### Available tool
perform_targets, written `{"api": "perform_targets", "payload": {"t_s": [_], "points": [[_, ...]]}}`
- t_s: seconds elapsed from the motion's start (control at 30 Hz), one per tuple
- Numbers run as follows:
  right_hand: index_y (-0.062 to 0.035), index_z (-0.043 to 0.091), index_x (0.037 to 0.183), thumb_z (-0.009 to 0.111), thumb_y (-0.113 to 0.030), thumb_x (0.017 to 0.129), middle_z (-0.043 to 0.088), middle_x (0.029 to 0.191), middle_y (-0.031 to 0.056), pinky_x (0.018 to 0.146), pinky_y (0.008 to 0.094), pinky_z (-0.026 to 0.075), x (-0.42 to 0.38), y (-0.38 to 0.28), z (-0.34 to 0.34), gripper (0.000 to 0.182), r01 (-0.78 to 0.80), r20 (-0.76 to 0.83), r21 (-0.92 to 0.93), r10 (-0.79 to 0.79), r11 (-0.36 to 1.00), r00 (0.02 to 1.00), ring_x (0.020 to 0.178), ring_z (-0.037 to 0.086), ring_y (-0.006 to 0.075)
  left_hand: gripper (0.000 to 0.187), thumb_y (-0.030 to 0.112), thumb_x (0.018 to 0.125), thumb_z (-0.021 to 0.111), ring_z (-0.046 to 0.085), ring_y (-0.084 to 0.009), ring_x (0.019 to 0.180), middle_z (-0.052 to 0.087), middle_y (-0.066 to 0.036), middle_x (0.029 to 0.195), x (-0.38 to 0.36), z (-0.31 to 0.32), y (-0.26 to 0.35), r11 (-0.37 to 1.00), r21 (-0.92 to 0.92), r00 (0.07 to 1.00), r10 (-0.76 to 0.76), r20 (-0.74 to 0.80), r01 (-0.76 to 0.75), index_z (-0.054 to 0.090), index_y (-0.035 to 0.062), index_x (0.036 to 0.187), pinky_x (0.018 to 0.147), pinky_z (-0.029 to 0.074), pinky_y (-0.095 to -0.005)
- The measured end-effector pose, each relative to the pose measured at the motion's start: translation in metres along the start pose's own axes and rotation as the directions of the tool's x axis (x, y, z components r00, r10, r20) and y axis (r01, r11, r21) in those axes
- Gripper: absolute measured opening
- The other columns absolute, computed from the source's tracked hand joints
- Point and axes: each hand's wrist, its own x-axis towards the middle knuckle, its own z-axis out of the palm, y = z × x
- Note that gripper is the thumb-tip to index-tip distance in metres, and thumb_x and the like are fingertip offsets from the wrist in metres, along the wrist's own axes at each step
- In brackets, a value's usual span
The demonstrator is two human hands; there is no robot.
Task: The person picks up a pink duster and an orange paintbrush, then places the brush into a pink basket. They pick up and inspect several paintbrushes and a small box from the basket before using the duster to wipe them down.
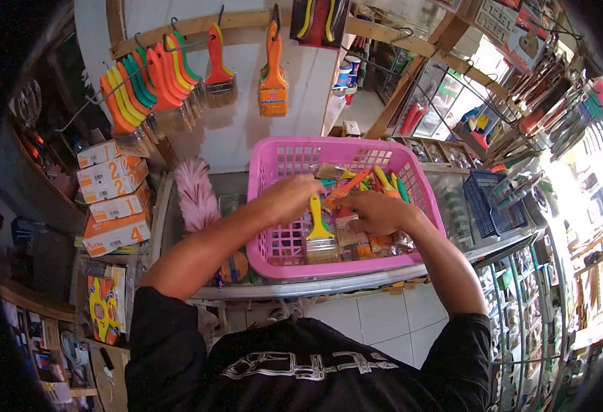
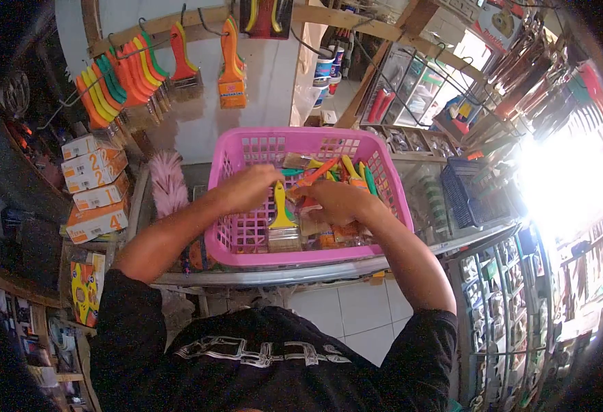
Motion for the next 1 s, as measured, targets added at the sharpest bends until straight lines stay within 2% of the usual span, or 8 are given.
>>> {"api": "perform_targets", "payload": {"t_s": [0.13, 0.23, 0.43, 0.53, 0.63, 0.73, 0.83, 1.0], "points": [[-0.0087, 0.056, 0.145, 0.075, -0.015, 0.088, 0.067, 0.128, 0.0238, 0.106, 0.0453, 0.046, 0.007, 0.013, -0.005, 0.061, -0.088, -0.062, -0.025, 0.086, 0.996, 0.994, 0.121, 0.061, 0.04, 0.039, -0.006, 0.084, 0.062, 0.062, -0.0417, 0.115, 0.065, -0.023, 0.119, 0.0, -0.008, 0.001, 0.994, 0.002, 0.972, -0.104, -0.21, 0.107, 0.066, 0.0005, 0.122, 0.103, 0.05, -0.0488], [-0.0091, 0.057, 0.145, 0.076, -0.016, 0.087, 0.067, 0.128, 0.0234, 0.106, 0.0467, 0.047, 0.022, 0.024, -0.022, 0.061, -0.171, -0.021, -0.087, 0.17, 0.981, 0.985, 0.122, 0.061, 0.0393, 0.043, -0.005, 0.082, 0.065, 0.061, -0.0431, 0.119, 0.064, -0.024, 0.123, -0.008, 0.018, -0.019, 0.978, 0.176, 0.986, -0.087, -0.144, 0.113, 0.065, -0.0013, 0.125, 0.106, 0.048, -0.0489], [-0.0099, 0.058, 0.144, 0.076, -0.017, 0.086, 0.066, 0.131, 0.0227, 0.108, 0.0477, 0.047, 0.06, 0.057, -0.022, 0.061, -0.065, -0.047, -0.163, 0.059, 0.984, 0.997, 0.123, 0.06, 0.0413, 0.047, 0.001, 0.08, 0.071, 0.059, -0.0425, 0.125, 0.063, -0.027, 0.128, 0.0, 0.007, -0.012, 0.927, 0.288, 0.886, -0.33, 0.326, 0.24, 0.065, -0.0039, 0.126, 0.11, 0.046, -0.0459], [-0.0108, 0.057, 0.146, 0.074, -0.022, 0.089, 0.066, 0.129, 0.0231, 0.108, 0.0477, 0.047, 0.067, 0.037, -0.017, 0.061, -0.107, -0.056, -0.175, 0.099, 0.979, 0.994, 0.122, 0.06, 0.0419, 0.052, 0.002, 0.081, 0.073, 0.059, -0.0405, 0.127, 0.063, -0.026, 0.131, -0.002, 0.023, -0.03, 0.971, 0.201, 0.909, -0.199, 0.365, 0.132, 0.064, 0.0001, 0.133, 0.11, 0.047, -0.0453], [-0.0122, 0.055, 0.147, 0.072, -0.029, 0.092, 0.066, 0.123, 0.0228, 0.105, 0.0496, 0.048, 0.091, 0.055, 0.021, 0.059, 0.176, -0.126, -0.195, -0.202, 0.965, 0.971, 0.121, 0.061, 0.0409, 0.055, 0.005, 0.084, 0.072, 0.061, -0.0393, 0.124, 0.064, -0.025, 0.132, 0.0, 0.027, -0.032, 0.977, 0.123, 0.812, -0.213, 0.543, 0.173, 0.064, 0.0098, 0.139, 0.108, 0.049, -0.0451], [-0.0131, 0.056, 0.146, 0.07, -0.032, 0.095, 0.067, 0.118, 0.0222, 0.101, 0.051, 0.049, 0.083, 0.024, 0.024, 0.056, 0.024, 0.055, -0.134, -0.017, 0.991, 0.998, 0.119, 0.062, 0.0409, 0.058, 0.01, 0.087, 0.072, 0.062, -0.0393, 0.122, 0.064, -0.023, 0.133, -0.004, 0.029, -0.031, 0.979, 0.149, 0.805, -0.202, 0.557, 0.142, 0.062, 0.0191, 0.143, 0.106, 0.05, -0.0456], [-0.0119, 0.059, 0.142, 0.069, -0.034, 0.096, 0.067, 0.119, 0.0223, 0.099, 0.0513, 0.049, 0.085, 0.032, 0.035, 0.051, 0.027, 0.054, -0.163, -0.018, 0.986, 0.998, 0.118, 0.062, 0.0413, 0.062, 0.014, 0.088, 0.071, 0.063, -0.0401, 0.12, 0.063, -0.023, 0.134, -0.004, 0.014, -0.012, 0.94, 0.129, 0.732, -0.328, 0.597, 0.316, 0.057, 0.0213, 0.148, 0.105, 0.051, -0.0457], [-0.0081, 0.065, 0.127, 0.069, -0.035, 0.096, 0.069, 0.114, 0.0244, 0.096, 0.0521, 0.05, 0.087, 0.044, 0.041, 0.041, 0.065, -0.002, -0.059, -0.066, 0.996, 0.998, 0.114, 0.064, 0.0421, 0.068, 0.013, 0.085, 0.071, 0.067, -0.0367, 0.112, 0.069, -0.021, 0.123, -0.011, 0.02, -0.019, 0.968, 0.143, 0.812, -0.251, 0.527, 0.207, 0.055, 0.0223, 0.151, 0.097, 0.054, -0.0447]]}}
